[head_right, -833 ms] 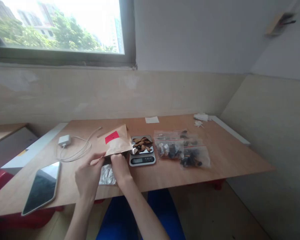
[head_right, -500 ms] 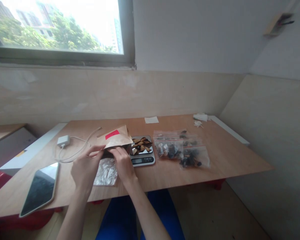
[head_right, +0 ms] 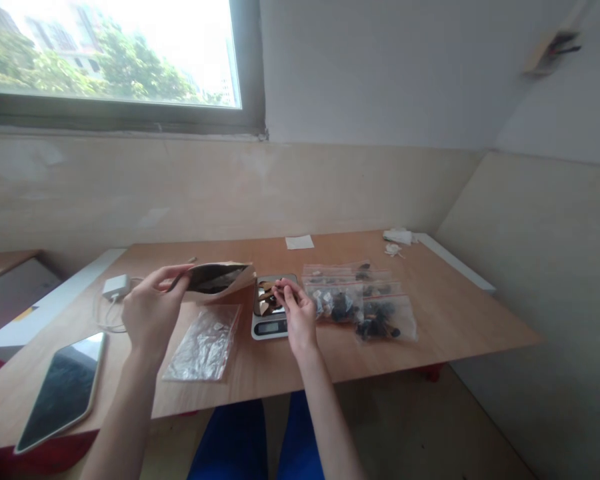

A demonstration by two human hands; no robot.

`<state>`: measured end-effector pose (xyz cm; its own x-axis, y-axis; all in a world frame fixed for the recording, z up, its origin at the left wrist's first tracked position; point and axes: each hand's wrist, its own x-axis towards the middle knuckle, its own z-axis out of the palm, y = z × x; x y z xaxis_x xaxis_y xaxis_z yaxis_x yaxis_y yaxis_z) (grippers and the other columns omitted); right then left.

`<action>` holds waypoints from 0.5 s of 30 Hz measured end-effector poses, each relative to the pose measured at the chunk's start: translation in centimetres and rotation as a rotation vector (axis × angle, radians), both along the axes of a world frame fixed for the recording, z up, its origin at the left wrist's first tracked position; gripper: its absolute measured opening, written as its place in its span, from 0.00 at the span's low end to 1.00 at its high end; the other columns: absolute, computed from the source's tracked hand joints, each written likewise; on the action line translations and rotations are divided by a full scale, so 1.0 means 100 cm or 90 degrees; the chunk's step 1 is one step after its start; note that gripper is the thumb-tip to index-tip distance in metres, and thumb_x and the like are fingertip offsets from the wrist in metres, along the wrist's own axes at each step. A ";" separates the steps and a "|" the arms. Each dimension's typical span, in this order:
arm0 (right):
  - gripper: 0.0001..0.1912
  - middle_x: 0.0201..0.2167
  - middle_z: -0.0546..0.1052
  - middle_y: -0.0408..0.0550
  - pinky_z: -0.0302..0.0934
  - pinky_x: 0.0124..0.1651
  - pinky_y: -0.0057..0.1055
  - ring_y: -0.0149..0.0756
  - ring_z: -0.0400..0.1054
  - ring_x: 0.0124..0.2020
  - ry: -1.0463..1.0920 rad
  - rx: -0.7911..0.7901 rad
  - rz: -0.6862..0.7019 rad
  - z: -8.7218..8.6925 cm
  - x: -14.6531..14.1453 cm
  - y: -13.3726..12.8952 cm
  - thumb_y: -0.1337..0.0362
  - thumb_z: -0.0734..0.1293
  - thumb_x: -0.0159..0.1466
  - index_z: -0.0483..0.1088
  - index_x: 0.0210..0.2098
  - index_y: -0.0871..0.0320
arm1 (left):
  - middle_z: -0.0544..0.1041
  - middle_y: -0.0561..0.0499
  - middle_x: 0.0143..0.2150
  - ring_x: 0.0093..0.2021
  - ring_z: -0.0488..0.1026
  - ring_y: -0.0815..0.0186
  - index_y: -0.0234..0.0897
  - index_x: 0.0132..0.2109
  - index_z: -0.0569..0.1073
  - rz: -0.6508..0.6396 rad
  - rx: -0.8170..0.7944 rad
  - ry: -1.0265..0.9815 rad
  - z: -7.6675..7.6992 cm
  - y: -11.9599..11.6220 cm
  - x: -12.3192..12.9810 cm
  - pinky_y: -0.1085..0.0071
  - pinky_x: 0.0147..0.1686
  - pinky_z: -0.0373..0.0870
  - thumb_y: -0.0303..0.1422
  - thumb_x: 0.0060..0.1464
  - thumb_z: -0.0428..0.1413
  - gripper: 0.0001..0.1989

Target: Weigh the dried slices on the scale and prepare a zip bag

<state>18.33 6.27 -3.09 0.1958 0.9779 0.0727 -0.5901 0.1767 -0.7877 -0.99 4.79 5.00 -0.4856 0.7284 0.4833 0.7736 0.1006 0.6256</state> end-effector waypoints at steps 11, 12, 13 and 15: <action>0.16 0.34 0.78 0.47 0.61 0.54 0.40 0.36 0.73 0.39 -0.121 -0.029 0.089 -0.029 0.053 0.064 0.62 0.73 0.47 0.72 0.35 0.59 | 0.75 0.45 0.41 0.40 0.72 0.62 0.32 0.44 0.71 -0.028 0.167 -0.082 -0.004 0.051 -0.030 0.66 0.41 0.67 0.42 0.56 0.45 0.20; 0.17 0.33 0.77 0.47 0.62 0.52 0.40 0.36 0.73 0.37 -0.171 -0.030 0.080 -0.032 0.056 0.072 0.60 0.72 0.47 0.72 0.35 0.59 | 0.74 0.44 0.42 0.41 0.71 0.62 0.31 0.45 0.70 -0.016 0.182 -0.076 -0.005 0.051 -0.032 0.64 0.42 0.67 0.43 0.56 0.44 0.21; 0.17 0.33 0.77 0.47 0.64 0.49 0.39 0.35 0.73 0.36 -0.233 -0.030 0.069 -0.035 0.058 0.079 0.59 0.71 0.49 0.71 0.36 0.59 | 0.73 0.43 0.43 0.41 0.71 0.61 0.30 0.47 0.69 -0.003 0.194 -0.073 -0.006 0.050 -0.033 0.63 0.42 0.67 0.43 0.57 0.43 0.22; 0.17 0.34 0.77 0.49 0.67 0.43 0.37 0.34 0.73 0.33 -0.357 -0.027 0.047 -0.039 0.062 0.091 0.56 0.69 0.52 0.69 0.37 0.59 | 0.72 0.43 0.44 0.42 0.70 0.61 0.32 0.49 0.68 0.019 0.211 -0.076 -0.010 0.045 -0.035 0.62 0.42 0.67 0.42 0.58 0.43 0.21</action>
<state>24.52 15.36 -6.95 0.0691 0.9920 0.1060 -0.0889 0.1119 -0.9897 -4.52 9.24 4.04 -0.5717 0.5262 0.6295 0.6933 -0.1006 0.7136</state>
